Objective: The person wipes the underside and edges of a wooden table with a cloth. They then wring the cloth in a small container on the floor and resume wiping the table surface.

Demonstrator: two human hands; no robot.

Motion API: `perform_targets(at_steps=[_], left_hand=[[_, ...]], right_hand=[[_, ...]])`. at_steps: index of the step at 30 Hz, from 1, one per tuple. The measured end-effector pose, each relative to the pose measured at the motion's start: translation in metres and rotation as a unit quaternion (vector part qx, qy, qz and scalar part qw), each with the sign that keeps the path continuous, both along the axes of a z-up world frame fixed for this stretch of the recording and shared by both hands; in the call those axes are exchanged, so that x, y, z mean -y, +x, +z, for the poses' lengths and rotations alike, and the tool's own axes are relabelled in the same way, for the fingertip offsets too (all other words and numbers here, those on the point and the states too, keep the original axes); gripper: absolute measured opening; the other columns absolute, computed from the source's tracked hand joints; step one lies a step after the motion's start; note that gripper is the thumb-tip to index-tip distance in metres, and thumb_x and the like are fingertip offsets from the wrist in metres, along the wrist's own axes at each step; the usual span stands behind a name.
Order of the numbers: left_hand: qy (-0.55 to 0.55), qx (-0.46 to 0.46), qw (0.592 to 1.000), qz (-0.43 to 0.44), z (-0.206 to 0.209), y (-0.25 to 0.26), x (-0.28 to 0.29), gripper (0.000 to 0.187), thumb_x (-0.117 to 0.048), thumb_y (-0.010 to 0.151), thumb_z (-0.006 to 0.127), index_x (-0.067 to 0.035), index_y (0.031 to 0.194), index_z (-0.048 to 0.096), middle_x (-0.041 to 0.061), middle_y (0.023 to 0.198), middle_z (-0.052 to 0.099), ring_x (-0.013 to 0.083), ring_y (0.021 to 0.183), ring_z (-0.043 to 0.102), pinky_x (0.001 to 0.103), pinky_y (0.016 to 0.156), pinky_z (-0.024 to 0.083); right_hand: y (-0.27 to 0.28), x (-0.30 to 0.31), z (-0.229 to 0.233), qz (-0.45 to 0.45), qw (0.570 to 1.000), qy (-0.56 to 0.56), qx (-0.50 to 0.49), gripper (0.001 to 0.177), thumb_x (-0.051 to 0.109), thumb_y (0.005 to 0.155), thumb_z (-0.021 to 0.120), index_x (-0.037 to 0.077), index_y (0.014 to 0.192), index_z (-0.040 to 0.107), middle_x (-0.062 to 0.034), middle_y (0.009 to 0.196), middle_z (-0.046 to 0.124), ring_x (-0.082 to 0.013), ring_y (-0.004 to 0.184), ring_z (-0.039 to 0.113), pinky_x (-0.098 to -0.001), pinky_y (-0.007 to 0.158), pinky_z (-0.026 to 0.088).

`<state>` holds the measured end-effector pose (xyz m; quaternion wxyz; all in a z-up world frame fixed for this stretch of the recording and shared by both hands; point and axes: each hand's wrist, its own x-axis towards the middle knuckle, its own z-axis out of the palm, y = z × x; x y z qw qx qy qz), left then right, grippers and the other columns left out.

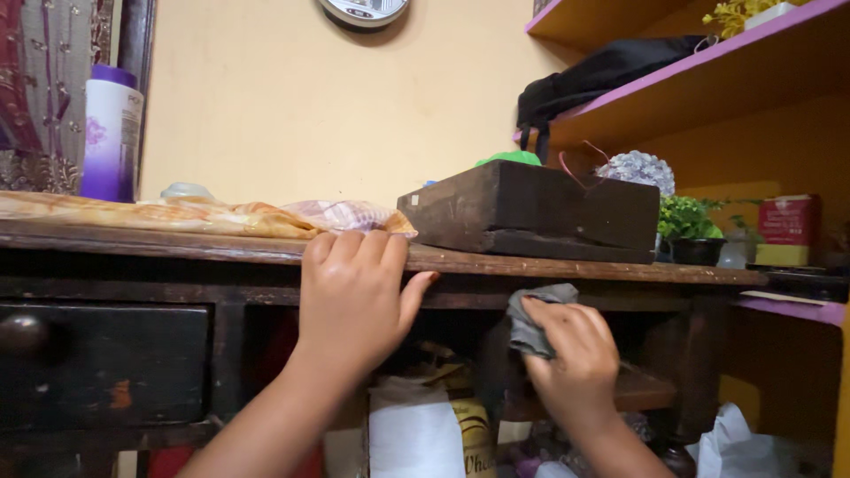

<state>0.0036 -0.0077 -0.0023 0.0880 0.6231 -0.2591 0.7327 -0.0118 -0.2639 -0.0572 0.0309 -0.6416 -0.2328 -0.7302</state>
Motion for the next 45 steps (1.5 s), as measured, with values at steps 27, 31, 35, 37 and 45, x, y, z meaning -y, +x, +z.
perform_targets(at_steps=[27,31,35,37,45], left_hand=[[0.025,-0.025,0.999,-0.016,-0.001,-0.003,-0.01,0.029,-0.037,0.091,0.066,-0.009,0.099,0.066,0.006,0.091,0.066,0.0264,0.093,0.062,0.044,0.09,0.042],[0.011,-0.013,1.0,-0.018,-0.002,-0.004,-0.005,0.032,-0.039,0.089,0.068,-0.008,0.099,0.066,0.007,0.093,0.067,0.0266,0.094,0.062,0.044,0.091,0.041],[0.004,-0.029,1.0,-0.006,-0.002,-0.004,-0.001,0.03,-0.038,0.09,0.069,-0.009,0.096,0.067,0.007,0.092,0.067,0.0265,0.092,0.062,0.045,0.091,0.04],[-0.001,-0.028,1.0,-0.01,-0.002,-0.004,0.001,0.03,-0.038,0.089,0.07,-0.009,0.096,0.067,0.007,0.092,0.067,0.0264,0.092,0.062,0.045,0.091,0.04],[0.02,-0.034,0.999,-0.032,-0.003,-0.005,-0.006,0.027,-0.033,0.091,0.068,-0.008,0.102,0.067,0.007,0.096,0.067,0.0273,0.096,0.062,0.045,0.092,0.04]], right_hand=[[-0.016,-0.006,0.036,0.012,0.97,-0.243,-0.029,0.049,0.002,0.061,0.074,0.002,0.11,0.073,-0.01,0.1,0.071,-0.0305,0.089,0.067,-0.0413,0.079,0.056],[-0.015,0.019,0.03,0.006,0.979,-0.201,-0.038,0.057,0.002,0.054,0.073,0.002,0.11,0.072,-0.0119,0.104,0.071,-0.0324,0.091,0.067,-0.0423,0.08,0.055],[-0.009,0.006,0.019,0.007,0.988,-0.153,-0.02,0.054,-0.002,0.058,0.075,0.001,0.112,0.071,-0.0116,0.106,0.071,-0.0334,0.094,0.067,-0.0437,0.084,0.055],[-0.01,-0.009,0.018,0.017,0.986,-0.163,-0.015,0.058,-0.001,0.058,0.074,-0.001,0.116,0.07,-0.0137,0.108,0.071,-0.0338,0.095,0.067,-0.0443,0.085,0.055],[-0.008,-0.059,0.021,0.058,0.98,-0.184,-0.036,0.056,-0.007,0.062,0.072,-0.001,0.118,0.071,-0.0116,0.107,0.071,-0.0305,0.095,0.067,-0.0399,0.087,0.056]])
